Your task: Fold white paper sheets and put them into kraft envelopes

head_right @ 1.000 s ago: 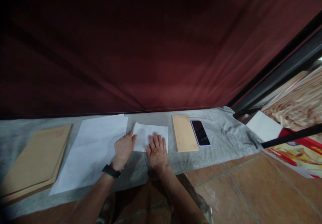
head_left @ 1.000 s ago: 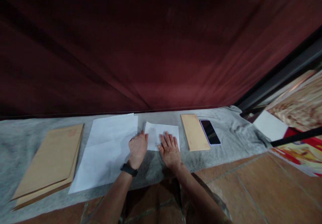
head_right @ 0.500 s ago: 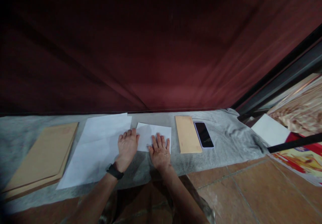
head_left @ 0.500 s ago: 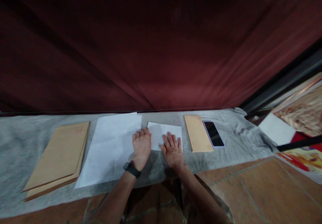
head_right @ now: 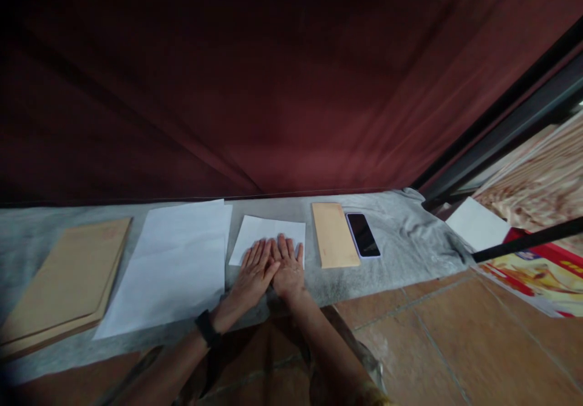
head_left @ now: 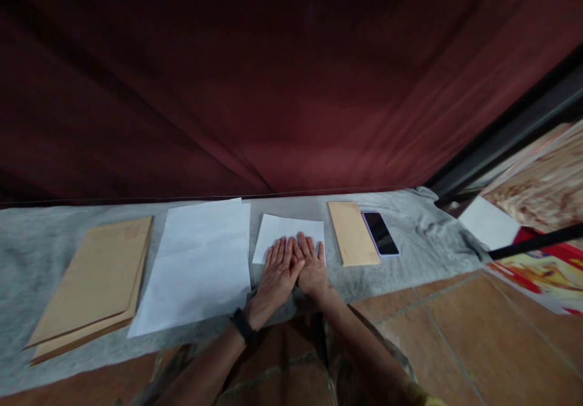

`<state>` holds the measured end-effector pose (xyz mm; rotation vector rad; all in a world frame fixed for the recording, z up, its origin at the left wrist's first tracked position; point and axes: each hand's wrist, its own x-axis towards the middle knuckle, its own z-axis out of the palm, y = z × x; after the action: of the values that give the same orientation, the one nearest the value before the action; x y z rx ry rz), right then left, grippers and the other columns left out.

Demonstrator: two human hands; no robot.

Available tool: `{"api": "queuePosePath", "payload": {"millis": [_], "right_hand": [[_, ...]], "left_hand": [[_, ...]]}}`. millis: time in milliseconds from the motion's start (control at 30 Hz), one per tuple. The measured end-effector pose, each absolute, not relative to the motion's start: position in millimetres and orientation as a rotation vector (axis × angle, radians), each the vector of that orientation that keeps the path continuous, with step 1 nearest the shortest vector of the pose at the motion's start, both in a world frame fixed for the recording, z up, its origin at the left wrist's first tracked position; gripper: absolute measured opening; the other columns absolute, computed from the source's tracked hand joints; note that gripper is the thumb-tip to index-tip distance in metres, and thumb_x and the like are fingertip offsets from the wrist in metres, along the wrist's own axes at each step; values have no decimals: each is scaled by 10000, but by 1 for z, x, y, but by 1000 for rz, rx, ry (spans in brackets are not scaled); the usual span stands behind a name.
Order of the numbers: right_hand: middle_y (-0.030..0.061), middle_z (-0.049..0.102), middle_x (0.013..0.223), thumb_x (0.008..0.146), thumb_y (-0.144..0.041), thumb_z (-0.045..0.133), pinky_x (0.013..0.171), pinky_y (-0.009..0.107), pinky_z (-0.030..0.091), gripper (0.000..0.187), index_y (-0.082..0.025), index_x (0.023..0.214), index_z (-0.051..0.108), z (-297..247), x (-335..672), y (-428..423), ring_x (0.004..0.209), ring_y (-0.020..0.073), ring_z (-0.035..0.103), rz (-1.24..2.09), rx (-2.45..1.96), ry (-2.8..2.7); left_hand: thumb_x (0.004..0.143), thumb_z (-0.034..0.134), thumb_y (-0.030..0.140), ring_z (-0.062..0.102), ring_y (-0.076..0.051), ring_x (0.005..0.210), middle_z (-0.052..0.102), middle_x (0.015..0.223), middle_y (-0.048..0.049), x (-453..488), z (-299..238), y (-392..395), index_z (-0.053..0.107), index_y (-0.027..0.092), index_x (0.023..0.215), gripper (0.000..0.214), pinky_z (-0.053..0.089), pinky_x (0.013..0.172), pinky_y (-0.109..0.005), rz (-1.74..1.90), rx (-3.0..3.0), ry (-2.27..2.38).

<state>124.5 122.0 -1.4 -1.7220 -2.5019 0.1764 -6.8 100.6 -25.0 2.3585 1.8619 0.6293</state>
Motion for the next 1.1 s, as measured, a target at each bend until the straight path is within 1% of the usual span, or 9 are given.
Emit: {"api": "queuePosePath", "payload": {"millis": [133,333,400,533,633,733,800,967,1100], "right_hand": [[70,259,1670,1056,-381,376,1233,525,208,543,-264,1586,340,-7,129,124,1529,296,273,148,-1732,-2406],[122,313,1647,1039,-434,442,1214,486,258,570,-208,1560,401,-15,145,122,1511,304,315,92,-1734,-2303],[127,316,1645,1040,-433,443,1210,478,268,564,-208,1556,409,-16,150,122,1507,297,324,88,-1730,-2289],[127,357,1630,1031,-408,453,1197,470,297,546,-200,1535,440,-14,155,124,1491,287,349,131,-1704,-2275],[161,400,1601,1015,-317,434,1169,461,340,545,-114,1520,439,-9,157,131,1464,289,384,169,-1744,-2209],[235,495,1508,998,-238,396,1117,453,393,560,-9,1509,403,-3,160,139,1382,311,473,171,-1866,-2081],[252,587,1390,986,-215,397,1070,436,433,562,9,1502,394,0,161,144,1284,316,553,187,-1938,-2007],[216,693,1141,950,-237,482,935,393,498,534,-20,1438,466,3,160,152,1098,315,650,204,-2044,-1894],[173,728,1025,919,-221,501,867,336,498,340,-92,1200,642,8,160,156,993,281,686,258,-2082,-1838]], "left_hand": [[1040,311,415,305,-308,1520,396,1596,-187,-9,-25,100,392,80,1540,608,310,1215,-533,536,2350,1918],[1009,380,336,309,-318,1518,377,1604,-188,-13,-19,93,418,93,1528,575,251,1227,-572,416,2403,1996],[1001,417,334,328,-324,1509,390,1599,-189,-15,-14,92,447,118,1516,558,273,1215,-569,361,2447,1969],[990,478,307,375,-334,1485,426,1590,-157,-17,-5,95,507,236,1479,495,313,1188,-580,237,2515,1928],[982,477,241,401,-310,1472,471,1565,-133,-15,-3,100,532,235,1453,474,303,1203,-570,192,2551,1831],[958,472,166,435,-292,1452,519,1531,-116,-12,-3,104,558,220,1425,478,336,1198,-540,203,2515,1773],[942,476,143,454,-295,1438,543,1509,-121,-11,-4,106,569,221,1414,487,357,1187,-526,264,2484,1767],[936,489,142,495,-298,1404,553,1496,-135,-12,0,107,582,220,1392,472,390,1157,-509,347,2473,1744],[945,516,175,504,-297,1393,553,1497,-123,-14,7,107,584,229,1376,440,406,1139,-500,309,2479,1731]]}}
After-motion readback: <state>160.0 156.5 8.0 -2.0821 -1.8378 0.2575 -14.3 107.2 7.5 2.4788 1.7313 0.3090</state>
